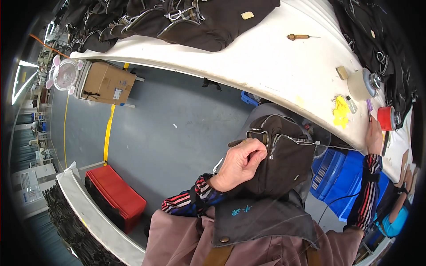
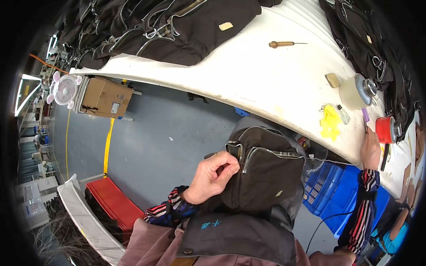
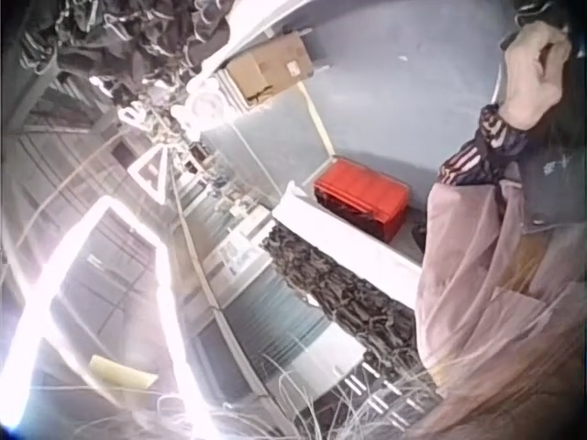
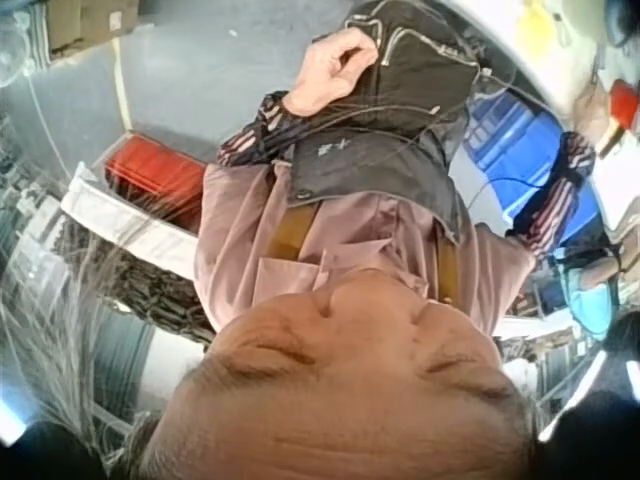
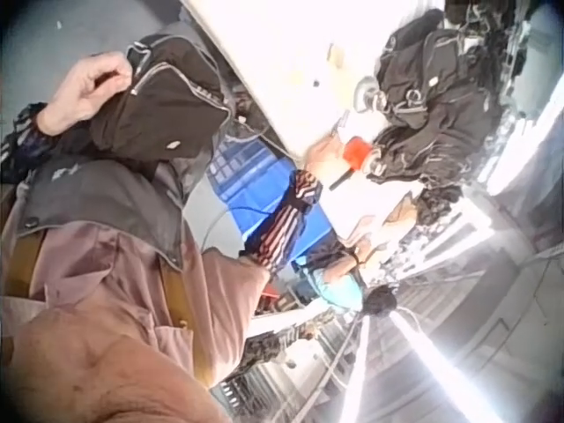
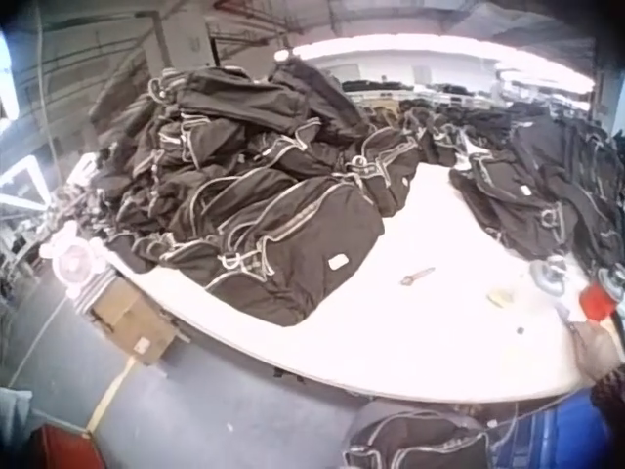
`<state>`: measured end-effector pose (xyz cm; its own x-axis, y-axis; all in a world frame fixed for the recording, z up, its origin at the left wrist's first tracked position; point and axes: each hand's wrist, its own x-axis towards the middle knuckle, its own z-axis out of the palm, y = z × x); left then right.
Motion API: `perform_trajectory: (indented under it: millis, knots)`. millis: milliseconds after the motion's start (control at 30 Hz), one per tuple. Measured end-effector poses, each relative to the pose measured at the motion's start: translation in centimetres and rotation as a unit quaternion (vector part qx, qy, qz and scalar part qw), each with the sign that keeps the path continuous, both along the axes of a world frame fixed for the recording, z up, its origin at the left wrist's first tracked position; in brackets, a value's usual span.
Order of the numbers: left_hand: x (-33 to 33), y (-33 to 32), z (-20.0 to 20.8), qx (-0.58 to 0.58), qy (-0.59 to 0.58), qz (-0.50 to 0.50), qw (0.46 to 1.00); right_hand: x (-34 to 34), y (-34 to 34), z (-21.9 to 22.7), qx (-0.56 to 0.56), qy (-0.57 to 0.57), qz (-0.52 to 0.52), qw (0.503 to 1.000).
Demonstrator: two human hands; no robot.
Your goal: The recorder is trimming threads and finishing a leather bag at a workshop station.
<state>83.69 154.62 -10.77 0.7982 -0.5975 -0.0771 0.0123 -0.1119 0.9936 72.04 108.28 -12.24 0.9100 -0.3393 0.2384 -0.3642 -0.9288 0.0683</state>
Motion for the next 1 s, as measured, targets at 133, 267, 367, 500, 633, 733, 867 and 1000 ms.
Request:
perform_trajectory:
  millis: [133,267,367,500,633,733,867,1000]
  knots:
    - [-0.1,-0.2,-0.1,-0.006,-0.065,0.027,0.998,-3.3,-2.3,1.4,-0.032,-0.084,-0.059,0.994]
    - [0.1,-0.3,0.4,-0.004,-0.049,-0.019,0.999,-3.4,6.0,7.6,0.226,-0.131,-0.109,0.959]
    - [-0.2,0.0,0.0,-0.027,-0.018,-0.027,0.999,1.3,19.1,13.3,0.397,-0.030,-0.060,0.915]
    - [-0.5,0.3,0.4,-0.055,0.038,-0.024,0.997,3.7,26.0,13.0,0.378,0.123,0.199,0.896]
    - [-0.8,0.1,0.4,-0.043,-0.011,-0.051,0.998,4.5,27.8,11.6,0.336,0.163,0.271,0.887]
    - [-0.9,0.6,0.4,-0.045,-0.006,-0.055,0.997,5.0,28.4,11.4,0.302,0.153,0.298,0.893]
    - [-0.9,0.8,0.5,-0.042,0.010,-0.052,0.998,5.5,29.0,11.1,0.282,0.158,0.319,0.891]
    - [-0.9,0.8,0.4,-0.045,0.009,-0.054,0.997,5.7,29.3,11.3,0.253,0.174,0.325,0.894]
